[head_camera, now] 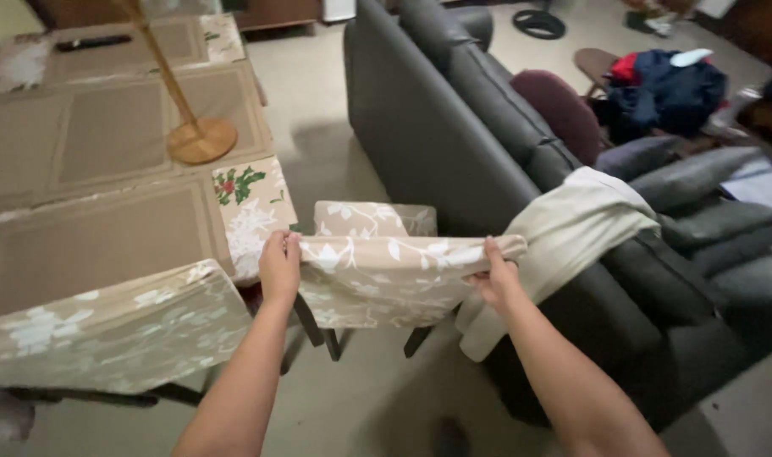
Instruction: Set up a dining table by arranging placemats, putting on chair covers, and placing a paper towel holder and a remote control on the table.
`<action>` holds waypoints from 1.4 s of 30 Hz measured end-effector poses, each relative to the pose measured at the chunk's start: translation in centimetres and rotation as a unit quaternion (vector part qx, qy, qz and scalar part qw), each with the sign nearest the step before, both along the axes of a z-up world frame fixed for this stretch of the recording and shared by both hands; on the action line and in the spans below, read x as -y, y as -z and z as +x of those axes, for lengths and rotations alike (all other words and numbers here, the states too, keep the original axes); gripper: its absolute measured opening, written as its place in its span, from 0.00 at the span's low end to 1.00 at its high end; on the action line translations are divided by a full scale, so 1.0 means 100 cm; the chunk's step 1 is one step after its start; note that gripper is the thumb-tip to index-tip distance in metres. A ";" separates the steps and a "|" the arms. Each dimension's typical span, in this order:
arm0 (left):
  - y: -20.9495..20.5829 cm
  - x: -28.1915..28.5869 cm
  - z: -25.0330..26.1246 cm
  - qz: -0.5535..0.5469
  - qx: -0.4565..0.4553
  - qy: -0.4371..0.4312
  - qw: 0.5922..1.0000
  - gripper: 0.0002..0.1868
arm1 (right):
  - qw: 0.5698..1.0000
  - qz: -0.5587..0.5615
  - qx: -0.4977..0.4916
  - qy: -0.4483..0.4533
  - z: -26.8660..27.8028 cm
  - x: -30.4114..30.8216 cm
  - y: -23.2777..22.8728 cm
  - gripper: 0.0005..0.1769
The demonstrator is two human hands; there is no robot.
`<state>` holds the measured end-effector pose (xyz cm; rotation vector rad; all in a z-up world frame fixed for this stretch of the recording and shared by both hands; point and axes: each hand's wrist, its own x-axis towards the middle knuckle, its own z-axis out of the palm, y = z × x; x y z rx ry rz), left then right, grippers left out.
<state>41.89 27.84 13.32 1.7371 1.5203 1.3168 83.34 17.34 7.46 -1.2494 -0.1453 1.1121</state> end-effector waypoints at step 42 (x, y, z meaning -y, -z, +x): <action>0.031 -0.174 0.204 0.009 -0.081 -0.213 0.974 0.14 | 0.955 0.064 0.048 -0.287 0.123 -0.558 0.009 0.30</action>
